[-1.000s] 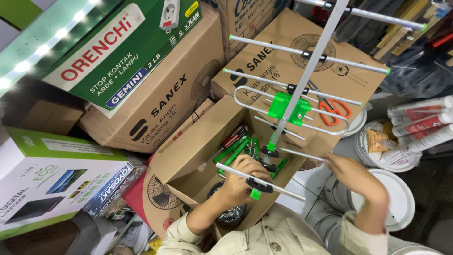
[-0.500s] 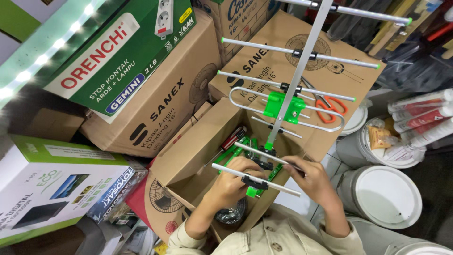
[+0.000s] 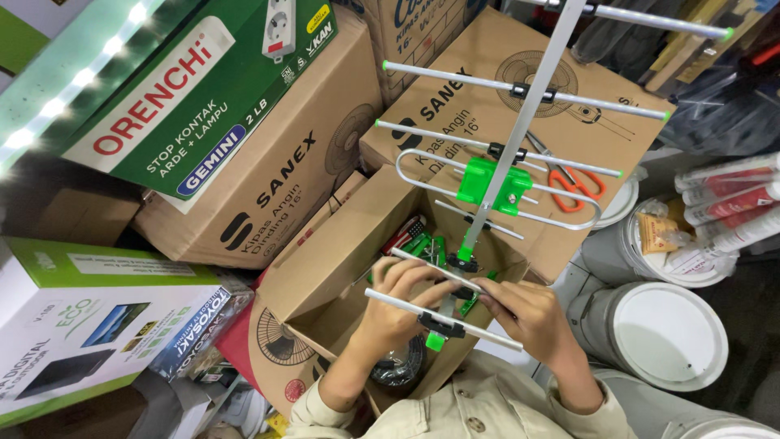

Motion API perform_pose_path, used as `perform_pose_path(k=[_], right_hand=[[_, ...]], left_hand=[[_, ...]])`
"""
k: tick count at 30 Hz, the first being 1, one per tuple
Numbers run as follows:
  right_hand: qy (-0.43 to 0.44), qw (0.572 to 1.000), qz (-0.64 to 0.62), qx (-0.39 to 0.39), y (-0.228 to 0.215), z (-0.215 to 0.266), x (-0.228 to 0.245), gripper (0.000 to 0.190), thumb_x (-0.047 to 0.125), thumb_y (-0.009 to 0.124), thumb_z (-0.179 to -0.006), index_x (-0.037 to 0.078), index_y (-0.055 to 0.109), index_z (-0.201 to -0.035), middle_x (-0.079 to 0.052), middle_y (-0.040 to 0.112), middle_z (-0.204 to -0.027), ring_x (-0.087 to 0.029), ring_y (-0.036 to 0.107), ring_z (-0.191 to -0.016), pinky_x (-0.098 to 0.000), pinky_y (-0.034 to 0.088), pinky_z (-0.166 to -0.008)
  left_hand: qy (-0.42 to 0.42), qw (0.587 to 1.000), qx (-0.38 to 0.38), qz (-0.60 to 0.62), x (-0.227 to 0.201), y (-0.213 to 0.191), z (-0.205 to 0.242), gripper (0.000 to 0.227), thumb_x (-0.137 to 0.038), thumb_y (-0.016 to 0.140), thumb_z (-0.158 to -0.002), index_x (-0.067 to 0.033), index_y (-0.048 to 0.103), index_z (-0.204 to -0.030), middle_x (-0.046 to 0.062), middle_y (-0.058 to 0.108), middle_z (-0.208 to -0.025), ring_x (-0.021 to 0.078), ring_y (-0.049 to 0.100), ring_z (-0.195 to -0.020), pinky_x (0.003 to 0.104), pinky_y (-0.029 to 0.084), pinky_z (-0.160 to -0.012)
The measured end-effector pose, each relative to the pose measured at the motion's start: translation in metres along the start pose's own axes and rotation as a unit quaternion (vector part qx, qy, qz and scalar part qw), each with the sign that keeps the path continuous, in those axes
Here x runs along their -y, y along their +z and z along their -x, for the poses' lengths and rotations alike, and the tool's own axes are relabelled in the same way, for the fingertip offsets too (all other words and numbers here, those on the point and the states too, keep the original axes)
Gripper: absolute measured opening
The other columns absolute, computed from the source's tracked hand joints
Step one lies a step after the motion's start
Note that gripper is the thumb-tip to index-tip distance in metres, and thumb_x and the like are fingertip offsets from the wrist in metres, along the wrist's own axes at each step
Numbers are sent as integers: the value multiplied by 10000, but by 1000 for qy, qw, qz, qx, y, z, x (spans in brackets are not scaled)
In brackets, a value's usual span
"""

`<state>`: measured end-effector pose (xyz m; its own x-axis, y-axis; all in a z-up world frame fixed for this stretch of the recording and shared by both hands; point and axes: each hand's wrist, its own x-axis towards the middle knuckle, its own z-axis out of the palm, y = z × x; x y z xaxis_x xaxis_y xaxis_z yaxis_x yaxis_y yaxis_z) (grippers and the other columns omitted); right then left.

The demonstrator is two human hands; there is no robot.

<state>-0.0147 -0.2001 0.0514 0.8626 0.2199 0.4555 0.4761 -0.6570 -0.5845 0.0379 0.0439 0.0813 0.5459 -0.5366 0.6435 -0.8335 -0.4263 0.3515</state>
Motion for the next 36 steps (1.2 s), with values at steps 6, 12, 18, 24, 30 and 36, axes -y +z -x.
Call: perform_pose_path(k=[6, 12, 18, 24, 30, 36], right_hand=[[-33, 999, -5, -10, -5, -7, 9, 259, 128, 724, -890, 13, 679, -1117, -114, 737, -944, -289, 698, -753, -375, 538, -647], [13, 998, 46, 40, -16, -12, 17, 234, 157, 736, -878, 32, 684, -1069, -94, 704, -832, -298, 683, -693, -389, 518, -602], [-40, 985, 145, 89, -38, -24, 31, 467, 350, 807, -689, 59, 673, -1029, -61, 631, -833, -271, 652, -755, -404, 522, -687], [-75, 955, 275, 76, -43, -35, 35, 411, 461, 751, -737, 113, 658, -935, -36, 574, -783, -233, 621, -745, -375, 469, -662], [-67, 924, 344, 153, -32, -26, 26, 394, 489, 705, -846, 110, 599, -824, -42, 540, -708, -204, 618, -659, -344, 480, -625], [-42, 960, 243, 130, -30, -21, 24, 335, 388, 719, -820, 88, 595, -901, -51, 580, -725, -230, 638, -623, -364, 504, -586]], left_hand=[[-61, 994, 66, -69, 4, -4, -11, 723, -307, 846, -655, -112, 642, -1321, 57, 645, -1203, 247, 596, -1210, 540, 324, -1119], [-35, 993, 112, -26, 16, 1, -5, 644, -356, 846, -675, -67, 658, -1218, 53, 609, -977, 245, 601, -954, 422, 455, -1011], [20, 988, 145, -53, 20, 6, -4, 555, -468, 804, -746, -77, 654, -1111, 39, 560, -889, 224, 569, -844, 378, 438, -786], [29, 988, 144, -52, 18, 11, -4, 580, -579, 674, -873, -60, 650, -1130, 57, 555, -902, 232, 553, -833, 371, 428, -766], [20, 989, 132, -65, 16, 11, -4, 590, -621, 603, -922, -79, 653, -1150, 58, 551, -916, 242, 536, -839, 375, 428, -783], [27, 989, 121, -82, 15, 13, -2, 604, -630, 601, -910, -90, 655, -1174, 51, 544, -936, 240, 509, -840, 390, 403, -774]])
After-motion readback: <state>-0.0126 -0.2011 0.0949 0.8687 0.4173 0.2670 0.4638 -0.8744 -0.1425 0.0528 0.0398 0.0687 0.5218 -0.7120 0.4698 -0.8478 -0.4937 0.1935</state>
